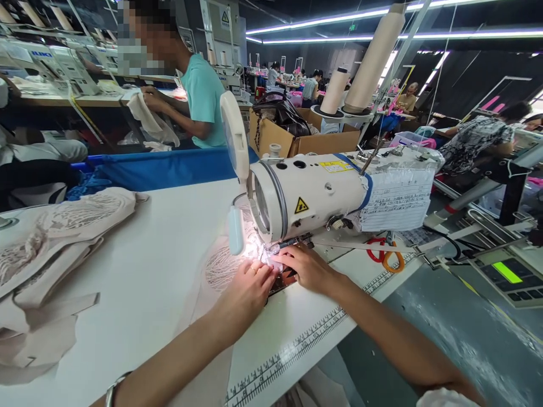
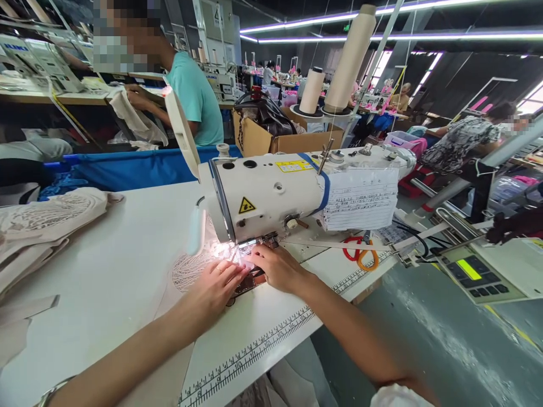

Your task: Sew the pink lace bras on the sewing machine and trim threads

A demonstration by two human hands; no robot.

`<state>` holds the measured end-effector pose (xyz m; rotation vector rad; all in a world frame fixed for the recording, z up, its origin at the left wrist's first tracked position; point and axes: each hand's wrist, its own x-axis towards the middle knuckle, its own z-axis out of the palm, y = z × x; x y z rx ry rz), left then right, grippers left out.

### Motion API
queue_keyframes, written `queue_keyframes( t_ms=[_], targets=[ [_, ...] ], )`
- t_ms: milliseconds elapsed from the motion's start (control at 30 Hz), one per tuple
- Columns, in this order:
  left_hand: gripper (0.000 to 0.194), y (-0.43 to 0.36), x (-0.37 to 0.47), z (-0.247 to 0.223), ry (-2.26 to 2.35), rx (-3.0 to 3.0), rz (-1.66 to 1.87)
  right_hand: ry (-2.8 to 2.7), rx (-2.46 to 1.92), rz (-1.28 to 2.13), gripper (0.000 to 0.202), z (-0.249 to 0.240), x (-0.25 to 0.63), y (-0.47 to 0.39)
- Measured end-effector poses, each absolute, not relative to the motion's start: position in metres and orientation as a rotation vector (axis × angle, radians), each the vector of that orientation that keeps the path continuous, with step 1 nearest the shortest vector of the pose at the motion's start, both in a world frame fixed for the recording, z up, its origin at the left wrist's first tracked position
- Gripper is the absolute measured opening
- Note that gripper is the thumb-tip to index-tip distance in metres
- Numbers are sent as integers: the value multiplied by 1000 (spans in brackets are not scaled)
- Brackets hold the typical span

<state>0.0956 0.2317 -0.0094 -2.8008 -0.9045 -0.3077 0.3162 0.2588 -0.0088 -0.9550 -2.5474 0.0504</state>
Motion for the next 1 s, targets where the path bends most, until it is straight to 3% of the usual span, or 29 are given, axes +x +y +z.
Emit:
queue_keyframes(
  t_ms=[233, 433, 1000],
  targets=[
    [54, 237, 89, -14, -1015, -2845, -344, -2486, -824, 117, 23, -9, 322, 261],
    [55, 247, 80, -15, -1046, -2917, -510, -2524, -960, 178, 41, -10, 320, 261],
    [42, 271, 62, -12, -1190, -2928, -530, -2473, -947, 124, 51, -13, 320, 260]
  ],
)
